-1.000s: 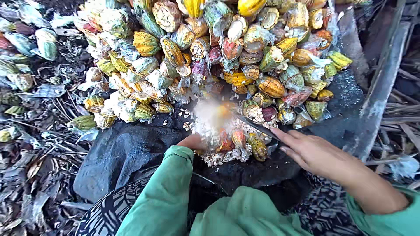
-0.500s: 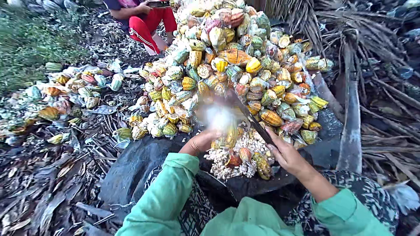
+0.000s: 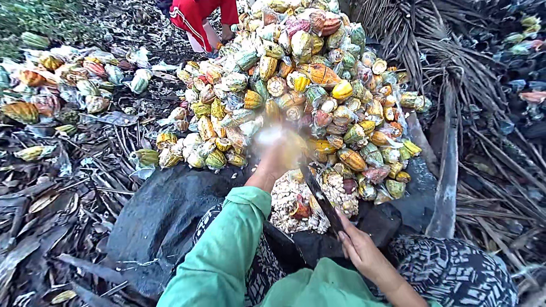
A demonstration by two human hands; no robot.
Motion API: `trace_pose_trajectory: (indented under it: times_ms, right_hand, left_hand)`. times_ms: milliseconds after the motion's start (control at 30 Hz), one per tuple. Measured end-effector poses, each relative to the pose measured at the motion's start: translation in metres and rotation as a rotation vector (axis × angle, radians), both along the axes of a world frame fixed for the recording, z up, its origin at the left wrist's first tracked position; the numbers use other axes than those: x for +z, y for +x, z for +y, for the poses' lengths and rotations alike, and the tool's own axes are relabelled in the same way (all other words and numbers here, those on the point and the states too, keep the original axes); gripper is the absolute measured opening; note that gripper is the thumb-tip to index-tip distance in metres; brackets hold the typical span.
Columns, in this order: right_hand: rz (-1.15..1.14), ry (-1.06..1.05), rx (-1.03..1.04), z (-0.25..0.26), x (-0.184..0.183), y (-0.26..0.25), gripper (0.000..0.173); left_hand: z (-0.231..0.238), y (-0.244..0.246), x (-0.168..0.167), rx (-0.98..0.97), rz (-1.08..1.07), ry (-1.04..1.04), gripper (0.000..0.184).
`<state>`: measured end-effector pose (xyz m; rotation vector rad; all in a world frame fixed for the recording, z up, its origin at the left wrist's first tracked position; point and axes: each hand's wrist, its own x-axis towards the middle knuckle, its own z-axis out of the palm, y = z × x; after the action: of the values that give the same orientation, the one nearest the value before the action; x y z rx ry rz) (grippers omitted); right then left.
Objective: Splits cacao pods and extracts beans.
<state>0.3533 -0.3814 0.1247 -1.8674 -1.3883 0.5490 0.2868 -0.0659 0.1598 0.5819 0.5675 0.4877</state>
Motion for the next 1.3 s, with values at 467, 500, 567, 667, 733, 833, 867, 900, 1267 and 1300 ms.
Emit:
trace_pose_trajectory:
  times_ms: [467, 500, 567, 667, 733, 833, 867, 900, 1267, 1300]
  right_hand:
    - [0.727, -0.163, 0.088, 0.087, 0.039, 0.001, 0.071]
    - [0.903, -0.083, 0.111, 0.089, 0.032, -0.003, 0.074]
    - [1.208, 0.054, 0.147, 0.093, 0.02, -0.011, 0.08]
    - [1.304, 0.113, 0.137, 0.096, 0.007, -0.012, 0.084]
    - [1.054, 0.086, 0.116, 0.092, 0.003, 0.002, 0.079]
    - [0.4, -0.069, 0.077, 0.085, 0.009, 0.03, 0.065]
    - [0.145, -0.146, 0.066, 0.084, 0.015, 0.034, 0.06]
    - [-0.077, -0.241, 0.057, 0.085, 0.022, 0.036, 0.058]
    - [1.169, -0.021, 0.101, 0.104, -0.005, -0.004, 0.081]
    - [1.219, 0.038, 0.12, 0.103, -0.014, -0.009, 0.084]
  left_hand:
    - [-0.001, -0.005, 0.006, 0.099, 0.117, 0.134, 0.045]
    - [-0.002, -0.005, 0.008, 0.127, 0.059, 0.099, 0.046]
    - [-0.004, -0.002, 0.014, 0.171, -0.015, 0.074, 0.045]
    - [0.001, 0.001, 0.016, 0.13, 0.026, 0.138, 0.045]
    - [0.011, -0.002, 0.01, 0.037, 0.115, 0.24, 0.046]
    - [0.023, -0.004, 0.006, 0.01, 0.179, 0.262, 0.053]
    - [0.022, -0.004, 0.006, 0.047, 0.174, 0.287, 0.049]
    - [0.02, -0.004, 0.003, 0.084, 0.167, 0.351, 0.048]
    - [0.006, 0.003, -0.006, 0.225, 0.229, 0.235, 0.059]
    - [0.009, 0.004, -0.007, 0.241, 0.22, 0.181, 0.052]
